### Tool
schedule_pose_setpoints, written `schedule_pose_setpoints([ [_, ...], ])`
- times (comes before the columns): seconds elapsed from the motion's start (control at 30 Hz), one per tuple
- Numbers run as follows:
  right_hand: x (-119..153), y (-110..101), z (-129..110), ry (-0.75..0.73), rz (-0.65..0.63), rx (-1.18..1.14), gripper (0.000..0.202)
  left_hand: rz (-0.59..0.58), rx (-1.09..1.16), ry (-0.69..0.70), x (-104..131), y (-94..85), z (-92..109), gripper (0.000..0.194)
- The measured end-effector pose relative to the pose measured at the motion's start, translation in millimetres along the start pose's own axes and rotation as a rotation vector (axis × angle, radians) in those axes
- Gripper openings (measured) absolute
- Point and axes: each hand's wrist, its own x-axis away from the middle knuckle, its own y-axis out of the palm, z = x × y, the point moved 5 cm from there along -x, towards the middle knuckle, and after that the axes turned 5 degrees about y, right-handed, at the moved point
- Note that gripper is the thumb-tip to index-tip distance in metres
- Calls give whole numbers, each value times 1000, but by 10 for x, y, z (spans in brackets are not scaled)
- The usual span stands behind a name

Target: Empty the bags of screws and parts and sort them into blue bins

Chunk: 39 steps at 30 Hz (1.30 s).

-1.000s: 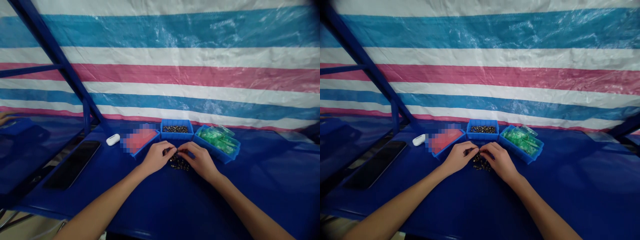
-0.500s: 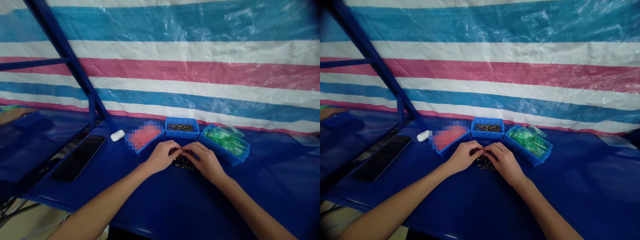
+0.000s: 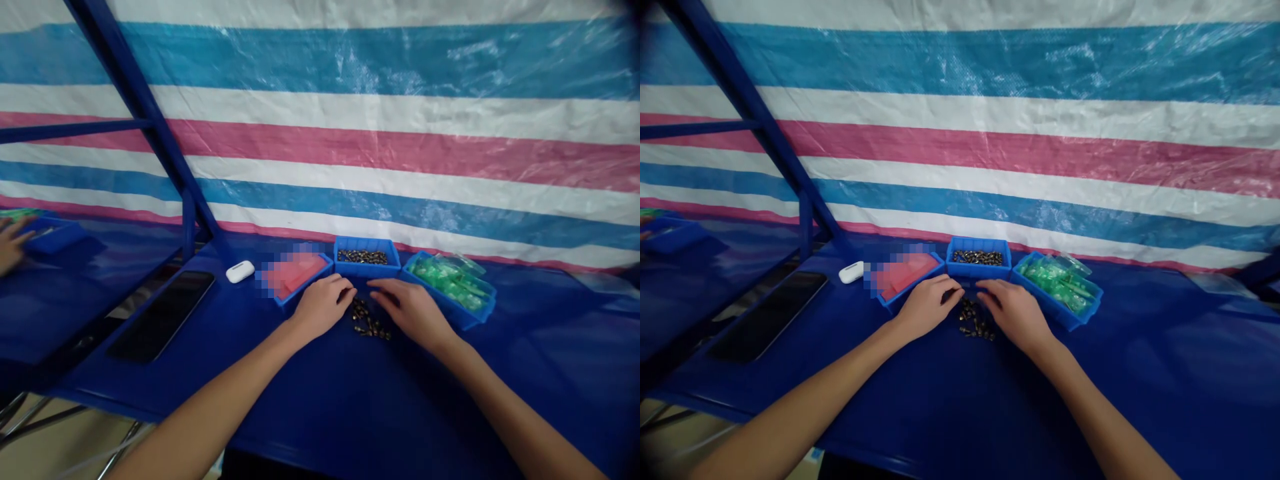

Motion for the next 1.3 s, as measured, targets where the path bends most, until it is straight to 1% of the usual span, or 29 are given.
schedule_pose_setpoints([
  [0.07, 89, 123, -28, -87, -124, -59, 24, -22, 7, -2, 7, 25, -11, 19],
  [0.1, 109, 162, -33, -106, -156, -78, 23, -27, 7, -7, 9, 30, -12, 17],
  [0.17, 108, 193, -37, -122, -172, -91, 21, -27, 3, -19, 10, 32, -12, 16],
  [0.27, 78, 174, -44, -120, -173, -115, 15, -23, -5, -28, 5, 28, -9, 16],
  [0.37, 74, 103, -16, -21, -104, -230, 9, -15, -10, -26, -3, 15, -4, 18],
  [0.43, 90, 73, 19, 77, -43, -373, 9, -14, 4, -14, -6, 9, 12, 19],
  [0.5, 109, 85, 54, 169, -15, -559, 12, -28, 33, 12, -4, 16, 44, 19],
  [0.6, 120, 141, 90, 267, -18, -821, 18, -53, 76, 48, 12, 43, 103, 19],
  [0.7, 116, 187, 97, 310, -53, -927, 21, -39, 101, 57, 28, 54, 141, 22],
  [0.8, 113, 213, 81, 320, -93, -932, 21, -12, 93, 61, 30, 43, 155, 17],
  [0.93, 114, 204, 41, 318, -119, -886, 22, -26, 97, 71, 24, 41, 164, 14],
  [1.1, 127, 148, -40, 243, -159, -683, 23, -17, 86, 51, 32, 22, 181, 9],
  [1.17, 132, 131, -52, 211, -153, -612, 24, -23, 64, 57, 30, 6, 193, 9],
  [1.3, 126, 110, -23, 191, -125, -602, 23, -67, 26, 103, 23, -4, 212, 10],
])
